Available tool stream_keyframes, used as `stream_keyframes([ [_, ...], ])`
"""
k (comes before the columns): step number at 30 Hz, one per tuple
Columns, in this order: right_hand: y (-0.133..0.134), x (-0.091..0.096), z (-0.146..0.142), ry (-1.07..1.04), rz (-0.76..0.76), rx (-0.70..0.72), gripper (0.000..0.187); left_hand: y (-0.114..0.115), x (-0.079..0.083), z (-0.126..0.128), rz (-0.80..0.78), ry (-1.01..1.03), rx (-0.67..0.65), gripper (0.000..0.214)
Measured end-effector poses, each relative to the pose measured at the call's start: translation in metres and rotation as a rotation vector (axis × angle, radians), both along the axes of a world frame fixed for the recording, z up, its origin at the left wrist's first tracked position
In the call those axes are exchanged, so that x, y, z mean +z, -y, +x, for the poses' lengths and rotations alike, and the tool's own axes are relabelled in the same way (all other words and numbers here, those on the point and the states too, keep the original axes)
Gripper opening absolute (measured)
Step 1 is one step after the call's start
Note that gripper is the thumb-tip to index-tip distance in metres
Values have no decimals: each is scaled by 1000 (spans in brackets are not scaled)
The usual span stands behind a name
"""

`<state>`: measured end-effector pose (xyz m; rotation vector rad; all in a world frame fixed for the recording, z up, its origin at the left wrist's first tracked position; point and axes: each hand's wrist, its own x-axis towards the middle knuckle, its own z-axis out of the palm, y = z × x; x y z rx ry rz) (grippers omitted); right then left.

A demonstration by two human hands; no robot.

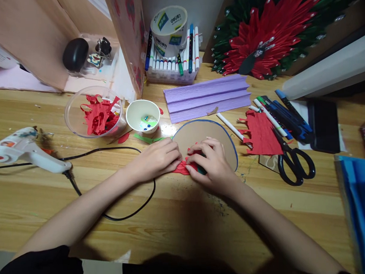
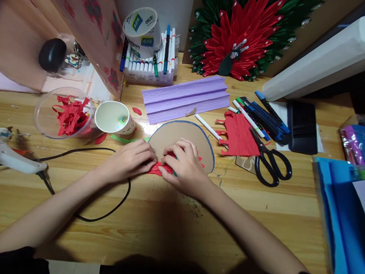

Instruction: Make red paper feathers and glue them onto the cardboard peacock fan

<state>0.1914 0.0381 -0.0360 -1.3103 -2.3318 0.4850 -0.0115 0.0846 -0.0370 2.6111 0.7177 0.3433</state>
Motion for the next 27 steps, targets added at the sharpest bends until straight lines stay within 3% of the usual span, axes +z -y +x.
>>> stream_keyframes([
  [8, -18, 6, -3, 77, 15, 137, 20, 1, -3, -1, 28, 26, -4, 24],
  [27, -24, 10, -7, 154, -4, 199, 29, 1, -5, -3, -7, 24, 7, 24],
])
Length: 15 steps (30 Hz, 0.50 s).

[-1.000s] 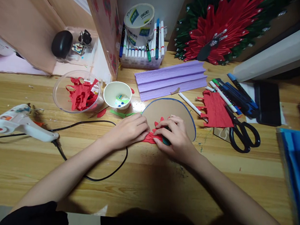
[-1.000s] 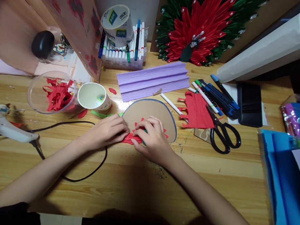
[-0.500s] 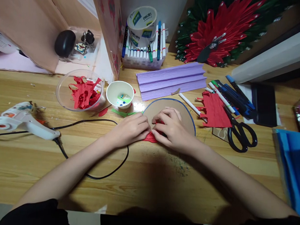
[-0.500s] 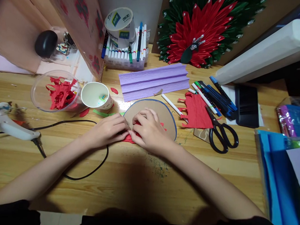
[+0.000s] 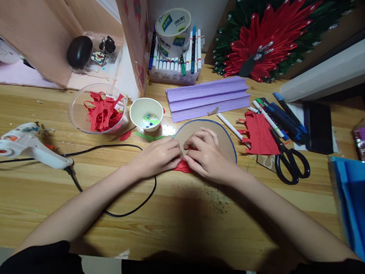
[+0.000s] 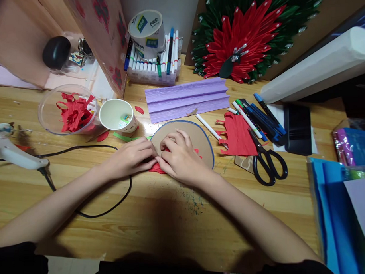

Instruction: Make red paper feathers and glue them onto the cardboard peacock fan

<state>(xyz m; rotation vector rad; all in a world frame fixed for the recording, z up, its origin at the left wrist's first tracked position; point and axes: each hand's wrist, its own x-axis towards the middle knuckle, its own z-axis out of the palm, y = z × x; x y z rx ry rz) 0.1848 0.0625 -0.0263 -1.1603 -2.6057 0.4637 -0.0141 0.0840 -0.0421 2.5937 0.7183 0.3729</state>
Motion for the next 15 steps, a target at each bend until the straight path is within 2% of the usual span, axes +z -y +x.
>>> stream_keyframes([
  [5, -1, 5, 4, -61, -29, -33, 28, 0, 3, 0, -104, 4, 21, 22],
  [10, 10, 9, 18, -268, -52, -275, 27, -2, 9, -2, -265, 58, 75, 14],
  [15, 27, 0, 28, -338, -9, -400, 26, -5, 9, -6, -264, 72, 72, 13],
])
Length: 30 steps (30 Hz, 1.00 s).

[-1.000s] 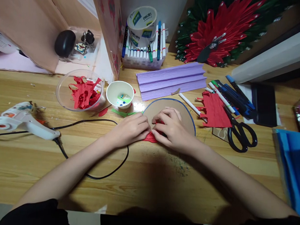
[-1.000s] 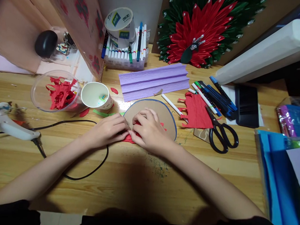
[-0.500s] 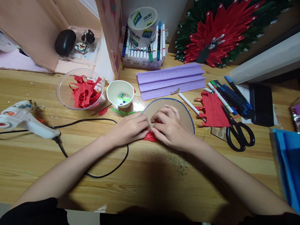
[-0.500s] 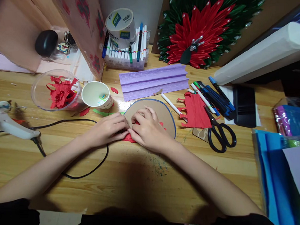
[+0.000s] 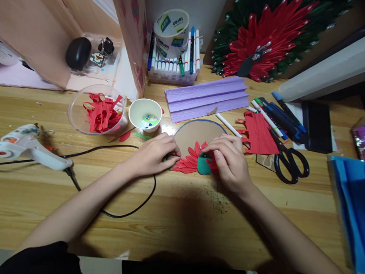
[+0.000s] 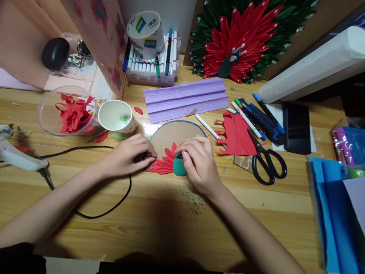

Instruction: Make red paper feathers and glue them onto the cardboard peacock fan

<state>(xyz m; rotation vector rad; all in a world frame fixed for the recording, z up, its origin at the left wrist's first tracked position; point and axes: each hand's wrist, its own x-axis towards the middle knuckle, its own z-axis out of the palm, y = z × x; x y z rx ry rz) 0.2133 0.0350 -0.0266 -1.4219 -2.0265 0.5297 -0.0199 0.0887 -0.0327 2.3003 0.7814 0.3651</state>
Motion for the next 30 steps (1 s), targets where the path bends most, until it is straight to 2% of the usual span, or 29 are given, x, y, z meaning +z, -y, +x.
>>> stream_keyframes([
  [8, 10, -9, -6, -1, 11, -1, 23, -1, -3, 0, 29, -34, -68, 19],
  [15, 11, -11, -8, 4, 46, 12, 20, -1, -5, -1, 162, -69, -125, 25],
  [22, 16, -12, 1, -2, 81, -7, 20, -3, 2, -5, 271, -13, -65, 21],
  [26, 19, -15, 11, 14, 90, -77, 21, -1, 1, -5, 220, 14, -66, 21],
  [30, 15, -14, 25, 19, 127, -203, 17, -1, -1, -2, 71, -38, -29, 21],
])
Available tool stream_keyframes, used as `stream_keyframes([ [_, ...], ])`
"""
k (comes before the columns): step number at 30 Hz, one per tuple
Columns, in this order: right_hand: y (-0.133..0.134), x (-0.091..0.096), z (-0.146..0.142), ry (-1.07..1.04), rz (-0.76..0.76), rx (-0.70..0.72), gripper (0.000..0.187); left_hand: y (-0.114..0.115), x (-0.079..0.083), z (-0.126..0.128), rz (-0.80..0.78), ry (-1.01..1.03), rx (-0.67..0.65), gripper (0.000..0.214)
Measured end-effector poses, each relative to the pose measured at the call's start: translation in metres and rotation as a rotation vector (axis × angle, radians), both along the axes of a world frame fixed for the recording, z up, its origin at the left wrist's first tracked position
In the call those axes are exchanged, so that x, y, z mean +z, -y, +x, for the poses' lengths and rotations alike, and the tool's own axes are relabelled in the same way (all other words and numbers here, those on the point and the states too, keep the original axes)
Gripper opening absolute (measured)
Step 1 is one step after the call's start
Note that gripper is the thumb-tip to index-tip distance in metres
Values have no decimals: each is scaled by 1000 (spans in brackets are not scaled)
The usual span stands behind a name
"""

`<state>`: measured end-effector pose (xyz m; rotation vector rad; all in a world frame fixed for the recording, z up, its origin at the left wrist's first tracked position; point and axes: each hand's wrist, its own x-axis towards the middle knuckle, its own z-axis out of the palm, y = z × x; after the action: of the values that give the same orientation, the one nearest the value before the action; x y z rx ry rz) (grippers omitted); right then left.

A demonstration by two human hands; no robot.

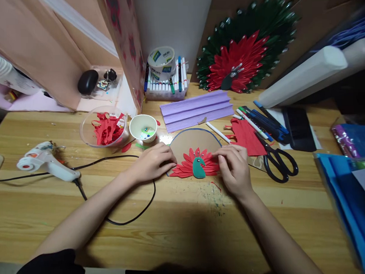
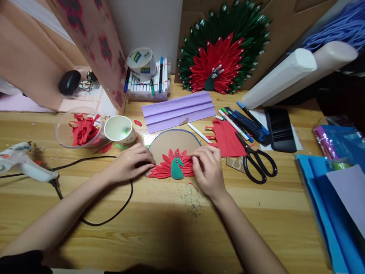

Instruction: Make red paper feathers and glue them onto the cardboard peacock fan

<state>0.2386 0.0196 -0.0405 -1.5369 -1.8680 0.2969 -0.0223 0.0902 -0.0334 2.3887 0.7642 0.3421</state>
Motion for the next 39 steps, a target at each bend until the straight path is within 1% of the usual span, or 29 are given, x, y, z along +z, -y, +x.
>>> stream_keyframes([
  [2, -2, 2, 10, -23, -8, -85, 15, 2, 5, 1, -65, -24, 50, 21],
  [3, -3, 3, 16, -61, -37, -137, 15, 4, 9, 1, -88, -38, 108, 22],
  [4, -2, 3, 23, -126, -87, -192, 16, 8, 12, 0, -107, -49, 188, 24],
  [6, 1, 0, 35, -337, -241, -281, 20, 18, 17, -1, -148, -59, 415, 28],
  [7, 3, -3, 40, -446, -330, -293, 22, 24, 17, -1, -181, -48, 510, 30],
  [8, 6, -6, 44, -526, -414, -289, 23, 30, 16, -2, -230, -31, 567, 31],
  [10, 10, -14, 49, -602, -543, -285, 24, 38, 10, -2, -340, 45, 655, 33],
  [12, 13, -21, 48, -625, -569, -284, 24, 40, 4, 0, -452, 142, 751, 34],
  [15, 14, -26, 42, -632, -523, -284, 21, 35, -1, 3, -494, 182, 791, 32],
  [18, 13, -29, 37, -636, -485, -277, 18, 29, 1, 7, -527, 208, 824, 27],
  [22, 10, -33, 37, -679, -466, -251, 17, 30, 10, 13, -554, 261, 833, 24],
  [25, 7, -32, 40, -738, -464, -216, 22, 36, 23, 14, -549, 328, 818, 27],
  [29, 8, -20, 41, -805, -461, -125, 38, 43, 46, 12, -503, 434, 832, 33],
  [32, 11, -8, 42, -831, -437, -65, 44, 43, 57, 13, -469, 491, 843, 36],
  [35, 12, 3, 47, -841, -379, -51, 44, 35, 58, 22, -446, 534, 849, 40],
  [39, 12, 8, 63, -852, -300, -99, 42, 16, 55, 42, -385, 582, 854, 41],
])
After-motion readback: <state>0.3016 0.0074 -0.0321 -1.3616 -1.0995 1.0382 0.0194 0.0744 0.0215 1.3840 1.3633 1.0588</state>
